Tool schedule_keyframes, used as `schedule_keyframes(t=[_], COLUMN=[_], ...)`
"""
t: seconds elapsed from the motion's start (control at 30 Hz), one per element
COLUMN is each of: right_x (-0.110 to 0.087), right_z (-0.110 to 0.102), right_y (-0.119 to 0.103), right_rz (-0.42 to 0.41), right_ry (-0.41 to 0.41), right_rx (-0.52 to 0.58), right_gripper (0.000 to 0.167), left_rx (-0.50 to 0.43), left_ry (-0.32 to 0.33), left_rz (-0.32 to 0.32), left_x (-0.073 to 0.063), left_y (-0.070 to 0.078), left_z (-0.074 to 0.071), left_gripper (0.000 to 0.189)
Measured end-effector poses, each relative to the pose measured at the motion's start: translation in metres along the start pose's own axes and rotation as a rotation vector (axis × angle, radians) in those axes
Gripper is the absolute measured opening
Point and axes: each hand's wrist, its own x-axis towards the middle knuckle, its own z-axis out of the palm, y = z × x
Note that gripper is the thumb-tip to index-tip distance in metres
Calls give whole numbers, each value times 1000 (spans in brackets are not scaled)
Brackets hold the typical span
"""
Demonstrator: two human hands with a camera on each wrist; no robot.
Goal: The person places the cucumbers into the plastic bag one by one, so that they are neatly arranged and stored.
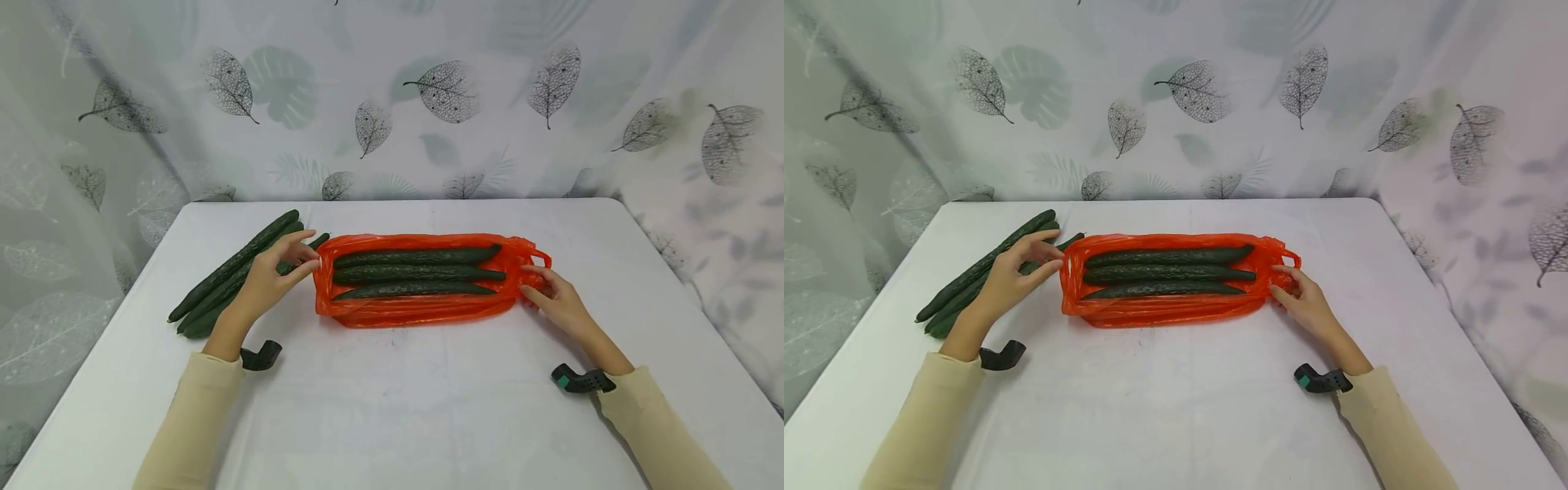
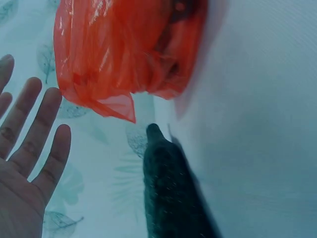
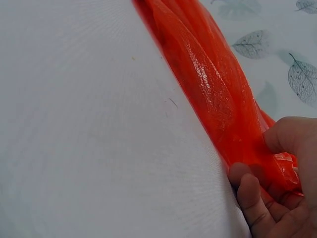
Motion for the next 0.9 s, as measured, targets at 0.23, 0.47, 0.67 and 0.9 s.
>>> schedule_keyframes(t=[0.23, 0.47, 0.67, 0.9], right_x=[-1, -1, 1, 1], right_z=[1, 1, 0, 1], right_y=[1, 2, 1, 1], right_rz=[7, 6, 5, 4], right_ry=[-6, -5, -3, -4], right_rx=[5, 3, -5, -6], right_gripper=[43, 43, 44, 44], left_rx=[23, 39, 46, 68], left_ry=[-3, -86, -61, -44], left_rz=[-89, -200, -200, -244], left_x=[-11, -20, -26, -31], left_y=[-16, -30, -38, -42], left_z=[-4, -11, -11, -11], left_gripper=[51, 44, 38, 44])
